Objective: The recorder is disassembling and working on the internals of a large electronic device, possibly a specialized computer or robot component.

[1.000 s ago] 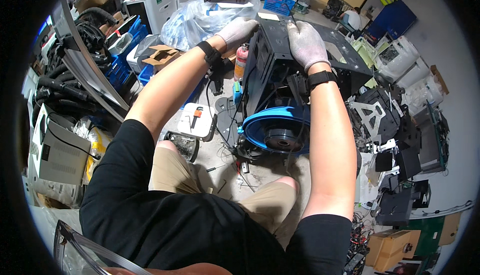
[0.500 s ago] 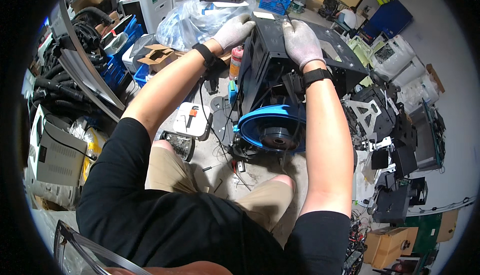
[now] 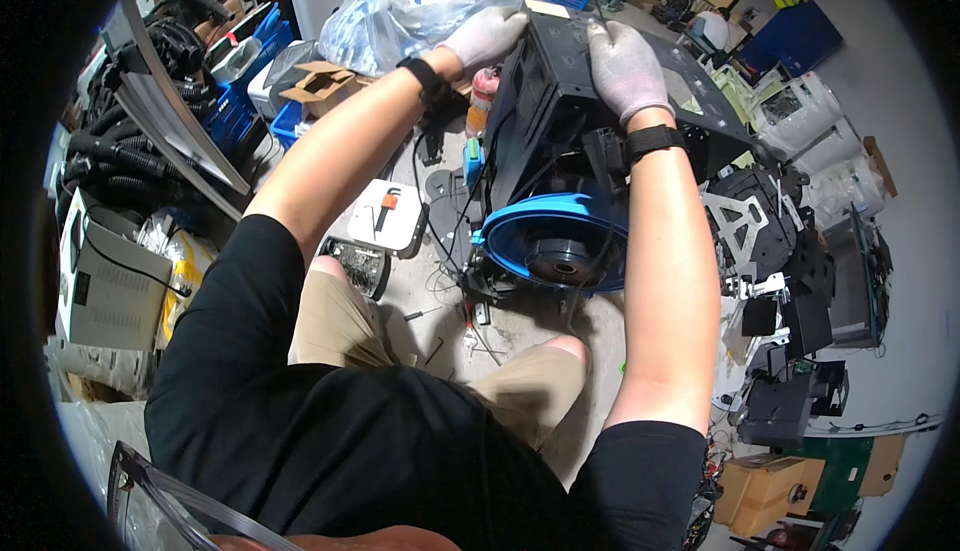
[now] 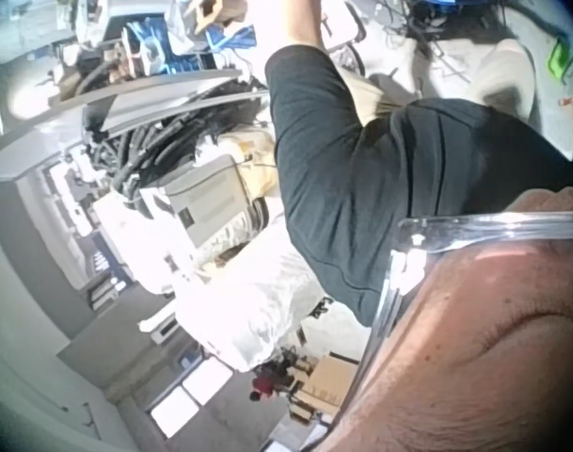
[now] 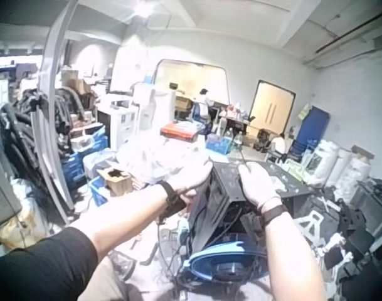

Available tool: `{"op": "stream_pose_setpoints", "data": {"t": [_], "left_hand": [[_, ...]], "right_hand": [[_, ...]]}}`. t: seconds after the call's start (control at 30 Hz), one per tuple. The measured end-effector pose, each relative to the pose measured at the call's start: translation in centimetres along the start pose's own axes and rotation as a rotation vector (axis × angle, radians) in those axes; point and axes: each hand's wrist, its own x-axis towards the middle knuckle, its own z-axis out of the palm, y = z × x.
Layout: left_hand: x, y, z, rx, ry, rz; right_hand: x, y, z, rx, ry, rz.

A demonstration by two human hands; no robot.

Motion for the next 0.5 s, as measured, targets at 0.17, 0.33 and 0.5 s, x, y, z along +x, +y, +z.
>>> {"op": "stream_pose_setpoints", "data": {"t": [0.17, 0.33, 0.5], "left_hand": [[-0.2, -0.5, 0.7, -0.019, 0.06, -0.088], [-0.6, -1.2, 0.4, 0.14, 0.0, 0.142], [0.1, 0.7, 0.0, 0.019, -0.002, -0.191]], "right_hand": [[0.3, 0.6, 0.4, -0.016, -0.006, 0.012], [0.4, 0.9, 0.5, -0.034, 0.008, 0.017], [0.6, 1.2, 0.5, -0.009, 0.005, -0.024]]}}
